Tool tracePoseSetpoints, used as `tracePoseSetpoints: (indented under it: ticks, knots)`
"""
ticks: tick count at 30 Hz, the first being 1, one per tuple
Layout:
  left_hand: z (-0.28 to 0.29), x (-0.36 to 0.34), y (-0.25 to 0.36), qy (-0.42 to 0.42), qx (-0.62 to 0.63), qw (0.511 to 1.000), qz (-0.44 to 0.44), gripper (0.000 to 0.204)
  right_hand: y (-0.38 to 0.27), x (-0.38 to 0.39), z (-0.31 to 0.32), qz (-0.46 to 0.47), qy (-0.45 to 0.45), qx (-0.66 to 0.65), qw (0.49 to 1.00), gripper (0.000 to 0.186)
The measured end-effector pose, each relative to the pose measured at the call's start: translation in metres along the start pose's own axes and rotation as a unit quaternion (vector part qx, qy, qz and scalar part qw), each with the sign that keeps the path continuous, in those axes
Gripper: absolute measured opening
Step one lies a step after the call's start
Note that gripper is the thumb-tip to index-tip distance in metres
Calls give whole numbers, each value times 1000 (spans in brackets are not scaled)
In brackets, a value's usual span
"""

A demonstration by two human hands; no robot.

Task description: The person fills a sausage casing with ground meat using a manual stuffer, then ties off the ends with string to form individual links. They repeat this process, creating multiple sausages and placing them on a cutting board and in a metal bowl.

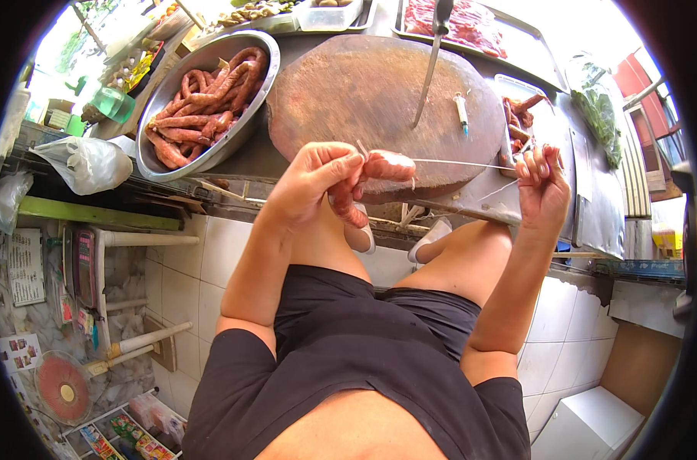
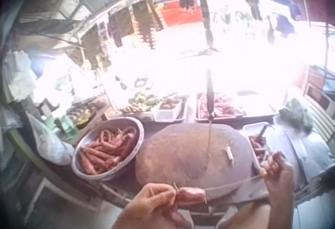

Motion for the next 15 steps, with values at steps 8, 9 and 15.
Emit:
tracePoseSetpoints:
  ticks: [8,9,15]
  knots:
    - [-24,-62,62,-138,-215,967,-21,27,-20,7,-69,240,199,553,773,40]
    - [-32,-71,62,-170,-248,954,-14,28,-11,9,-84,220,139,617,743,45]
    - [-50,-104,42,-214,-303,929,8,25,50,-10,-111,-43,-58,605,793,52]
Point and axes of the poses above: each hand's wrist, its own x-axis away from the middle knuckle, its own z-axis out of the back of the hand, y = z × x, the point moved 3 cm from there along -x, towards the middle knuckle, and after that the axes turned 11 degrees about -z, right-handed, at the moved point
